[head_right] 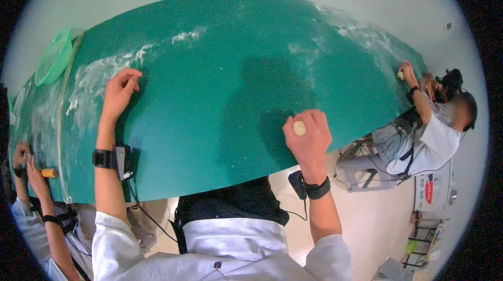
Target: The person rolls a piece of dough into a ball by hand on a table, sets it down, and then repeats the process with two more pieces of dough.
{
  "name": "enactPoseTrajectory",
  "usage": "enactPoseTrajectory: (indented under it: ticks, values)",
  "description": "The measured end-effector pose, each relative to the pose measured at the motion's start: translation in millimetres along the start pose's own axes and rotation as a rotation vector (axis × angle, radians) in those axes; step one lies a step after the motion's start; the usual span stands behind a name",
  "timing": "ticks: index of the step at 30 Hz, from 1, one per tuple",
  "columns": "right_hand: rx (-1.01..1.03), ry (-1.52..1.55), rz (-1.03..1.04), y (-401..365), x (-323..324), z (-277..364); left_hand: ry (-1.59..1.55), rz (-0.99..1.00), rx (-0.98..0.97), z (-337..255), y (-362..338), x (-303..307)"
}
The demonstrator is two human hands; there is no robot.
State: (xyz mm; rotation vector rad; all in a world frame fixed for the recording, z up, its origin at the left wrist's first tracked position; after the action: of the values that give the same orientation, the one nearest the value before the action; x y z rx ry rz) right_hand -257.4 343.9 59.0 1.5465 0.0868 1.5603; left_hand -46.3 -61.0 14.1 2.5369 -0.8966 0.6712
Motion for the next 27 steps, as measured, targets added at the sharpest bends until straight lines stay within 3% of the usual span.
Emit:
enactPoseTrajectory:
  ticks: [3,5,9,12,14,21,24,27]
  values:
    - [0.014,0.016,-0.060,3,20,19,-0.038,-0.047,0.042,11,1,3]
    - [0.062,-0.003,-0.008,-6,24,32,-0.080,-0.009,-0.031,5,0,2]
    - [0.061,0.070,0.049,-10,1,13,-0.035,0.033,-0.006,3,-1,0]
    - [-0.086,0.072,0.084,1,-1,7,-0.050,0.004,-0.016,5,2,-3]
    - [0.010,0.066,-0.054,5,18,26,-0.051,-0.017,0.027,12,2,1]
    - [-0.009,0.137,0.129,-9,-6,12,-0.082,0.020,-0.033,6,1,0]
    - [-0.003,0.087,-0.049,0,6,13,0.014,-0.003,0.007,1,3,0]
    - [0.004,0.103,-0.063,-3,21,33,-0.044,-0.004,0.008,9,-4,5]
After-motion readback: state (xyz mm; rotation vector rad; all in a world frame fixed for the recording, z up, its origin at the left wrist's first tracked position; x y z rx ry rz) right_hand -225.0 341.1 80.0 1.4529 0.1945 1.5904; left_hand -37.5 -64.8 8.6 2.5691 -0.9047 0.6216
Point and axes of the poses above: each hand's wrist, its own y-axis towards the middle knuckle, its own x-axis out of the back of the hand, z = x × y, the point moved 7 cm from there along y, towards the middle knuckle, and after that the axes turned 4 degrees about x, right-handed, at the moved point
